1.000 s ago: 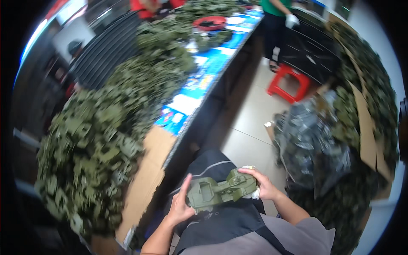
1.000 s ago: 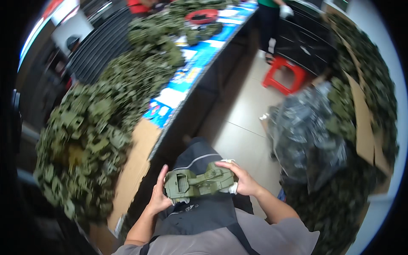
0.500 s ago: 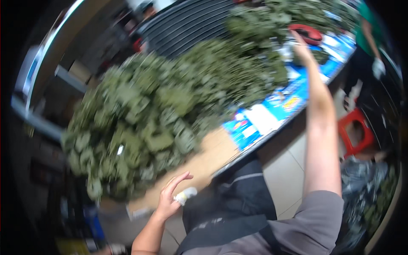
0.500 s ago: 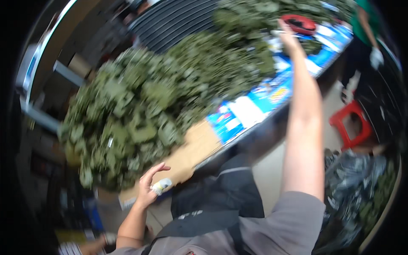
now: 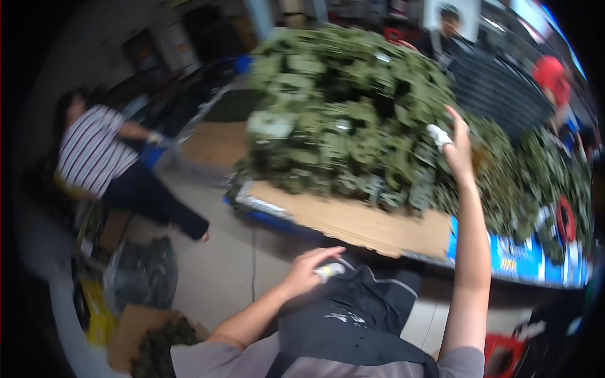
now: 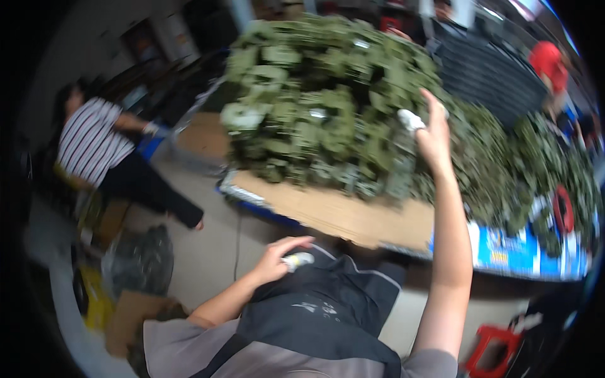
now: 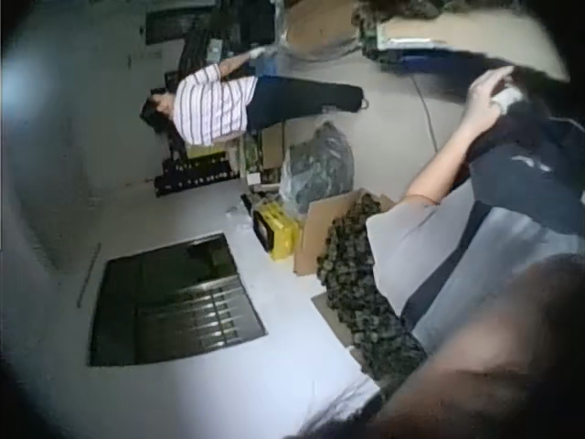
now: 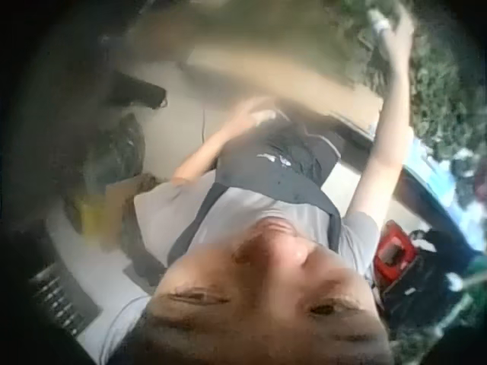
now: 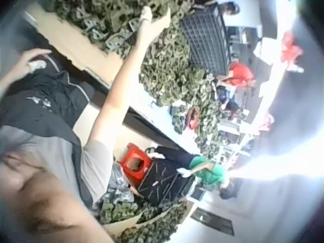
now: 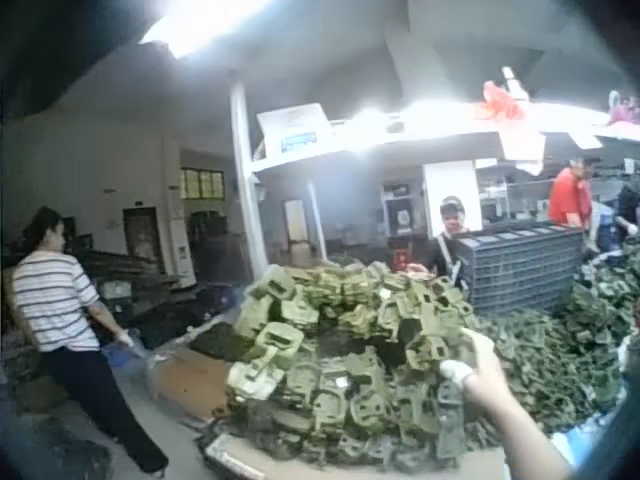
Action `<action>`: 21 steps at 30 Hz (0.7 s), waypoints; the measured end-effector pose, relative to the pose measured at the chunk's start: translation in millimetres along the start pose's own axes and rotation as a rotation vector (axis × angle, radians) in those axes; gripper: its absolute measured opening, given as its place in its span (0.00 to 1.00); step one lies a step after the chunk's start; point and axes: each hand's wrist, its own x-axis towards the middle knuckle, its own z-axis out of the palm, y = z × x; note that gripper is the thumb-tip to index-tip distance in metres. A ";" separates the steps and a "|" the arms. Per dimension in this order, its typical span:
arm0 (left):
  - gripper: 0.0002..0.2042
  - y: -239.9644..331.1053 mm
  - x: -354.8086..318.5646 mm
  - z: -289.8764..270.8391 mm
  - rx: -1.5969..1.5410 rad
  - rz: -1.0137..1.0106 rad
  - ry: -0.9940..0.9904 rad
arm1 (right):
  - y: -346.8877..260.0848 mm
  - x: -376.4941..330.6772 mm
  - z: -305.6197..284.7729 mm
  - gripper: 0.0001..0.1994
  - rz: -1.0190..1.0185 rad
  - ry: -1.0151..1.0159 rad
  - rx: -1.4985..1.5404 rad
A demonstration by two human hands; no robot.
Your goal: The person repeatedly picks up green plastic components from a large pile on a table and manipulates them with both hands. They appear to be snapping or fitting the parts together before placing them back onto the pile. The process is repetitive and involves handling the items one at a time.
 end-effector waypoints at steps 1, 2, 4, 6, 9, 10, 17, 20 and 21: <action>0.21 -6.0 3.7 3.1 -0.002 0.017 -0.017 | -7.5 14.0 14.7 0.36 -0.030 0.031 -0.152; 0.21 -8.0 6.1 5.3 0.028 0.047 -0.006 | -12.4 20.4 29.2 0.39 -0.019 0.069 -0.294; 0.21 -7.7 4.4 3.9 0.058 0.059 0.006 | -25.3 24.5 55.5 0.44 0.014 0.064 -0.535; 0.21 -11.5 0.5 1.2 0.047 0.050 -0.003 | -33.8 25.3 72.8 0.46 0.044 0.000 -0.639; 0.24 -28.8 -8.1 -4.3 0.053 0.086 -0.009 | -35.2 24.1 87.5 0.45 0.054 -0.024 -0.592; 0.25 -30.4 -5.0 -6.9 0.027 0.111 -0.005 | -29.8 27.2 79.2 0.43 0.070 0.005 -0.546; 0.37 -40.6 5.6 -16.7 -0.174 0.148 0.080 | -42.9 8.8 17.8 0.37 0.172 0.248 0.358; 0.39 -28.0 14.6 -20.7 -0.413 0.128 0.139 | -58.2 -53.7 -4.3 0.41 0.209 0.079 0.657; 0.39 -30.4 17.1 -18.5 -0.498 0.142 0.127 | -64.3 -82.3 -9.2 0.41 0.134 -0.016 0.579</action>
